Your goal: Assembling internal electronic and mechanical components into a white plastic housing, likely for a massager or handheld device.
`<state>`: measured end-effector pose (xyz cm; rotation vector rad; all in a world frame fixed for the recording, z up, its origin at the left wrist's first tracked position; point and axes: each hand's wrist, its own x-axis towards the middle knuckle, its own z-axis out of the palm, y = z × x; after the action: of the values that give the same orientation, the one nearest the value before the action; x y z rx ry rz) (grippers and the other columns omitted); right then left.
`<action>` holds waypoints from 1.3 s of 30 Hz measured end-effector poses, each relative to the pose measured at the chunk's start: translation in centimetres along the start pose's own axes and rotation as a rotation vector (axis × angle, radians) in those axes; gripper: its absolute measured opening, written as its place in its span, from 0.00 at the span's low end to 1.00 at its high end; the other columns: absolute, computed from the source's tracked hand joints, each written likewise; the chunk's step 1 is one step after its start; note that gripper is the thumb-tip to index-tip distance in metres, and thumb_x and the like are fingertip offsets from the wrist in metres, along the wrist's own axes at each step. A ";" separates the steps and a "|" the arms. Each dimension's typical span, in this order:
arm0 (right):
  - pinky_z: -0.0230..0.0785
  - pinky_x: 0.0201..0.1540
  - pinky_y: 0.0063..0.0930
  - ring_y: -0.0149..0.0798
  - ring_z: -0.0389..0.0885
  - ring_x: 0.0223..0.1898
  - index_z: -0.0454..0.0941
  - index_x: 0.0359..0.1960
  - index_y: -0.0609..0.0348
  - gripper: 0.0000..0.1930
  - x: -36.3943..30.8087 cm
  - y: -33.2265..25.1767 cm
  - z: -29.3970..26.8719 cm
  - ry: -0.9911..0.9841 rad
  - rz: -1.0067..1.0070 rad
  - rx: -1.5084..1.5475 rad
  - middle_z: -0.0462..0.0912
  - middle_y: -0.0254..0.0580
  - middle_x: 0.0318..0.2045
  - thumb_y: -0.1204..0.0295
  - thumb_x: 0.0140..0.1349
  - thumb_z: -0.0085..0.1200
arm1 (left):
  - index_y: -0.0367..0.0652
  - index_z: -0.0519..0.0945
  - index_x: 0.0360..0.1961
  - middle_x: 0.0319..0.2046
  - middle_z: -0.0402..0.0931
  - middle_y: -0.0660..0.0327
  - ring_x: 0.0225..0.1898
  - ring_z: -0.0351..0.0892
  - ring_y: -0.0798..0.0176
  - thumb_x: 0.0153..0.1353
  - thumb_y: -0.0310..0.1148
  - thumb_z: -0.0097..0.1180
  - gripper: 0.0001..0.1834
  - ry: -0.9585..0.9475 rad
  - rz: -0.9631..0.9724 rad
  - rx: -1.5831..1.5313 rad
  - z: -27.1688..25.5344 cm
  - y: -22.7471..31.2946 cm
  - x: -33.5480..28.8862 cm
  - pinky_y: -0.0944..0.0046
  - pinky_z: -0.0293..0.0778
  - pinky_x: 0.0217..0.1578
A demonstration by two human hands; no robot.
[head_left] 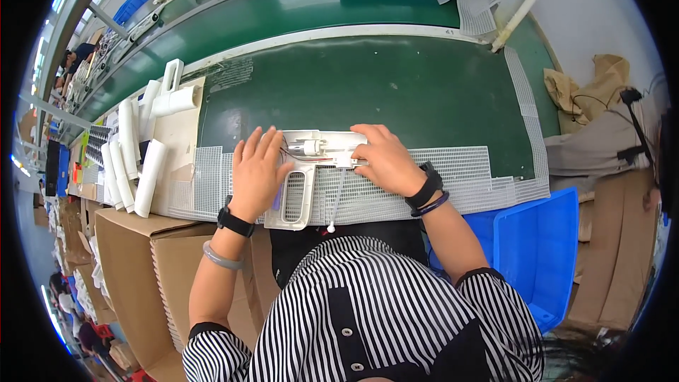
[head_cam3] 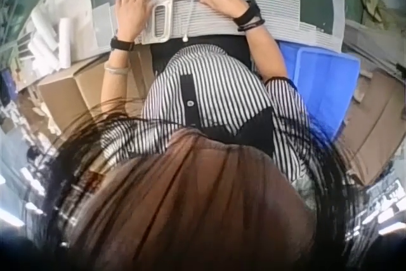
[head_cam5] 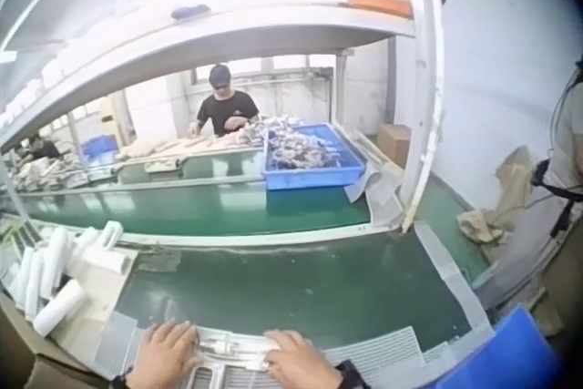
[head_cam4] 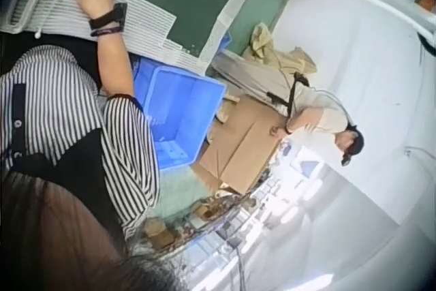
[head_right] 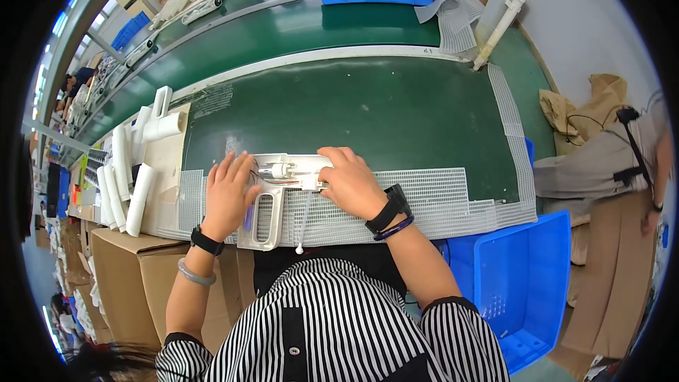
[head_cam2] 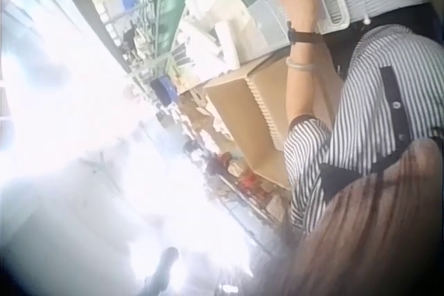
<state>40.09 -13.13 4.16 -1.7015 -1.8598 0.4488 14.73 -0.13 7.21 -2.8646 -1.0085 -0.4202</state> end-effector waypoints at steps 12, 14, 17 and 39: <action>0.65 0.64 0.47 0.52 0.68 0.65 0.86 0.40 0.59 0.13 0.2 0.0 0.1 0.008 0.000 -0.003 0.73 0.47 0.64 0.72 0.52 0.69 | 0.41 0.74 0.63 0.63 0.73 0.59 0.72 0.61 0.55 0.64 0.48 0.58 0.31 -0.079 0.154 0.178 1.2 -0.6 -0.9 0.44 0.51 0.72; 0.64 0.65 0.47 0.52 0.68 0.65 0.86 0.40 0.59 0.13 0.3 -0.1 0.1 0.005 0.002 0.002 0.73 0.48 0.64 0.72 0.52 0.69 | 0.39 0.74 0.63 0.61 0.75 0.57 0.70 0.63 0.53 0.64 0.48 0.57 0.31 -0.081 0.162 0.167 1.0 -0.6 -0.8 0.44 0.51 0.72; 0.64 0.65 0.45 0.55 0.67 0.64 0.84 0.39 0.60 0.12 0.2 0.0 0.0 -0.005 -0.003 0.005 0.71 0.50 0.65 0.73 0.52 0.69 | 0.38 0.73 0.62 0.58 0.76 0.55 0.66 0.66 0.51 0.64 0.46 0.58 0.30 -0.172 0.146 0.092 0.2 -0.3 0.1 0.43 0.53 0.71; 0.61 0.68 0.46 0.56 0.65 0.68 0.85 0.44 0.59 0.16 0.3 -0.2 -1.1 -0.042 -0.024 -0.023 0.70 0.51 0.67 0.70 0.53 0.69 | 0.36 0.76 0.54 0.44 0.78 0.55 0.56 0.72 0.51 0.58 0.47 0.64 0.29 -0.080 0.114 0.050 1.2 -0.2 1.3 0.44 0.57 0.69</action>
<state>40.64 -13.02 5.16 -1.6953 -1.9195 0.4582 15.84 0.94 6.44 -2.8962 -0.8490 -0.2695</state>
